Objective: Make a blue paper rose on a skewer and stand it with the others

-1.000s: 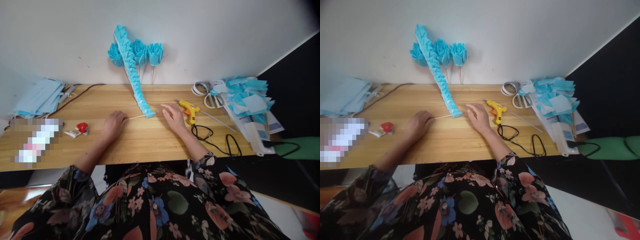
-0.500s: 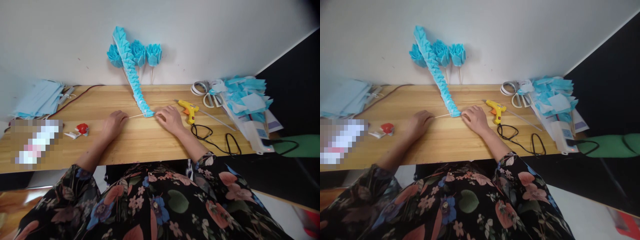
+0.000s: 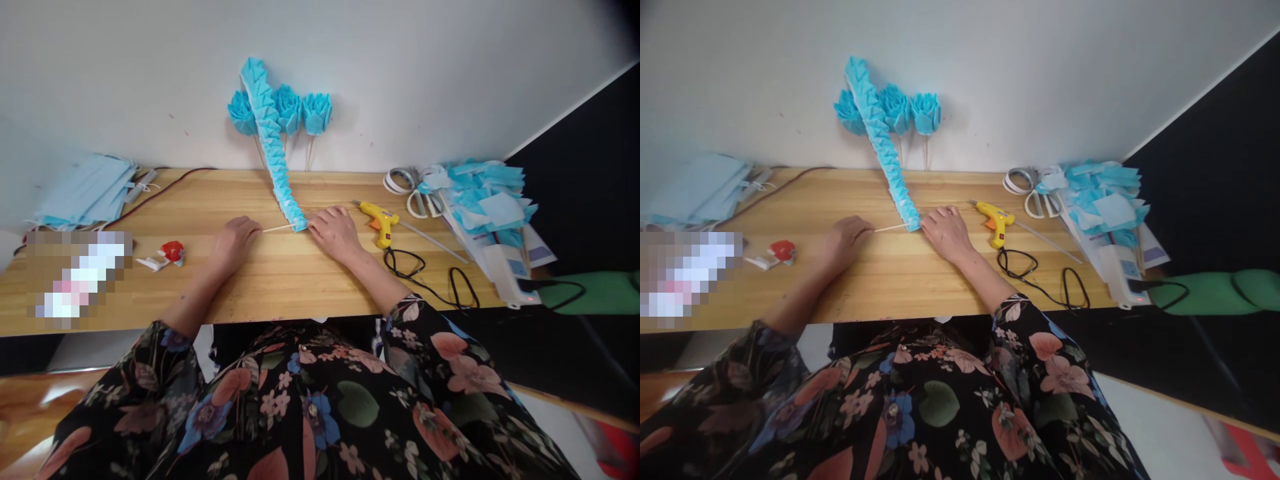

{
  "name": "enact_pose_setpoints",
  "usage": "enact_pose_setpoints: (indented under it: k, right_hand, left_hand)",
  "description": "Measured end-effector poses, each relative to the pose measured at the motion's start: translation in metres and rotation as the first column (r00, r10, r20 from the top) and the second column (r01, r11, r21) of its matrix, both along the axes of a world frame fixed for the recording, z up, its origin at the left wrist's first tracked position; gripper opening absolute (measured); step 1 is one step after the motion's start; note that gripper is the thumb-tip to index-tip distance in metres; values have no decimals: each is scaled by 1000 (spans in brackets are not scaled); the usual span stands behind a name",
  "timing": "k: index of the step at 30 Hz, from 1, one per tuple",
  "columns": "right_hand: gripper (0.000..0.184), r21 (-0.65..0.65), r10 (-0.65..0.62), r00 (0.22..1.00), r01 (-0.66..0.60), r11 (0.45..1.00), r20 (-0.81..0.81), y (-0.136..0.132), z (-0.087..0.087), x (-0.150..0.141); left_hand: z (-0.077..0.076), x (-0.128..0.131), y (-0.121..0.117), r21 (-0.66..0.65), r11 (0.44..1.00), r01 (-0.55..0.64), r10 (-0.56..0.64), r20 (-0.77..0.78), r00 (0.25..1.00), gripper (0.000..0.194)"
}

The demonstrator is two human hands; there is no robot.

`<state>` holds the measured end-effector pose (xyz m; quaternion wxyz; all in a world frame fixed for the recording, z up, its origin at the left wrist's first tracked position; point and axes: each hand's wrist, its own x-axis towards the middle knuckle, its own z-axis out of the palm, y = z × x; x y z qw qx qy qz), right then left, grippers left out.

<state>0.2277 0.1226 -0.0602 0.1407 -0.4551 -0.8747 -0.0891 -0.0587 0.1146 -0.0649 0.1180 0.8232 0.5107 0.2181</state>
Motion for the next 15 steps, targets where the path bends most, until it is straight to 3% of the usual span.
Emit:
enact_pose_setpoints:
  k: [10,15]
  right_hand:
    - [32,-8,16,995,-16,1000,96,3,20,-9]
    - [30,-75,22,1000,-22,997,9,2,22,-6]
  left_hand:
    - [10,-5,-1,35,999,-9,9,13,1000,34]
    - [5,-4,0,33,999,5,-5,5,1000,34]
